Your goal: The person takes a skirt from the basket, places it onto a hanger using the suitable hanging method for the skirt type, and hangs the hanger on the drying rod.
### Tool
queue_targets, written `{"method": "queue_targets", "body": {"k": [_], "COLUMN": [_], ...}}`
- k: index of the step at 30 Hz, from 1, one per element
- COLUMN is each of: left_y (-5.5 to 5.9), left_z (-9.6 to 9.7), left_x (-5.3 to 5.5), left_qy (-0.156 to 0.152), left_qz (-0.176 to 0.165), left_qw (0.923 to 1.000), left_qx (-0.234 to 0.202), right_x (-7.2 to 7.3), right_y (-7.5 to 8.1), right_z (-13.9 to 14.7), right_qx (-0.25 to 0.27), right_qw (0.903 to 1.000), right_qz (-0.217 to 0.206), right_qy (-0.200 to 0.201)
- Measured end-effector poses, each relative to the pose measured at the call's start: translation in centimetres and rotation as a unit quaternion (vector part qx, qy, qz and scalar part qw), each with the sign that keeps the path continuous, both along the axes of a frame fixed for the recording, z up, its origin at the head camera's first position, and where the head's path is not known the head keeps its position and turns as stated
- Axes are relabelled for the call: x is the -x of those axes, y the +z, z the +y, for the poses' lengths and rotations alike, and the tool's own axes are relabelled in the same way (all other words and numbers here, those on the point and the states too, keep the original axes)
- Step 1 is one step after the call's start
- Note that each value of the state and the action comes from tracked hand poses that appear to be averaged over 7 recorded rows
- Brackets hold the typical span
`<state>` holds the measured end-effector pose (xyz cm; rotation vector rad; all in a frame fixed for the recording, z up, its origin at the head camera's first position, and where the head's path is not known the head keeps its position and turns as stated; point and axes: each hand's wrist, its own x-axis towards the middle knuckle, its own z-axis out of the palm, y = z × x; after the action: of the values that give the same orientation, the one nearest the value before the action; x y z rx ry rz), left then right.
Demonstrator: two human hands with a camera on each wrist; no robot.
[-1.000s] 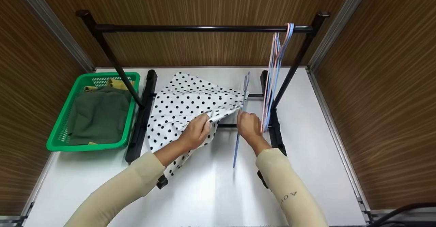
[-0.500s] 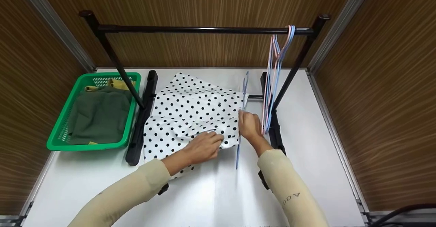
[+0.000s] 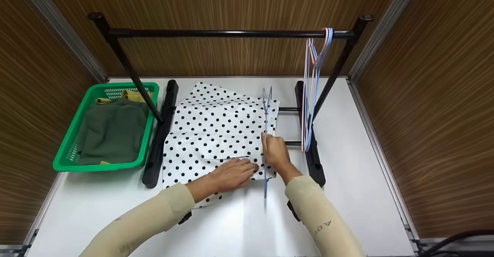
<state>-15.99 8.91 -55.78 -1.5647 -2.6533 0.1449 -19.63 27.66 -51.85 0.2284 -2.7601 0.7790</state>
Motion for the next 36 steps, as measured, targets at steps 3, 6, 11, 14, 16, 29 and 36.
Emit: {"method": "queue_targets", "body": {"k": [3,6,11,14,16,29,36], "left_y": [-0.1,0.5,2.8,4.6,5.6,8.6,8.0], "left_z": [-0.3,-0.5,-0.8,-0.9,-0.8,3.0,4.2], "left_x": [0.1,0.6,2.6,4.0,5.0,9.3,9.4], "left_qy": [0.027,0.062,0.137,0.18,0.206,0.396,0.407], "left_qz": [-0.033,-0.054,-0.044,0.003,0.048,-0.098,-0.096], "left_qw": [0.9991,0.9962,0.9864,0.9762,0.9663,0.8819,0.8699], "left_qx": [-0.008,-0.027,-0.08,-0.121,-0.146,-0.236,-0.262], "right_x": [-0.4,-0.8,-1.2,-1.4,-1.5,-1.5,-1.0], "right_y": [-0.8,-1.4,-1.7,-1.6,-1.6,-1.2,-0.8], "right_z": [-0.1,-0.2,-0.5,-0.6,-0.6,-0.6,0.2], "right_qx": [-0.001,-0.006,-0.017,-0.025,-0.031,-0.072,-0.107], "right_qw": [1.0,1.0,0.9998,0.9996,0.9995,0.9957,0.9857], "right_qz": [0.002,-0.002,0.003,0.005,0.005,0.008,0.049], "right_qy": [0.002,-0.001,0.004,0.01,0.011,0.057,0.12]}}
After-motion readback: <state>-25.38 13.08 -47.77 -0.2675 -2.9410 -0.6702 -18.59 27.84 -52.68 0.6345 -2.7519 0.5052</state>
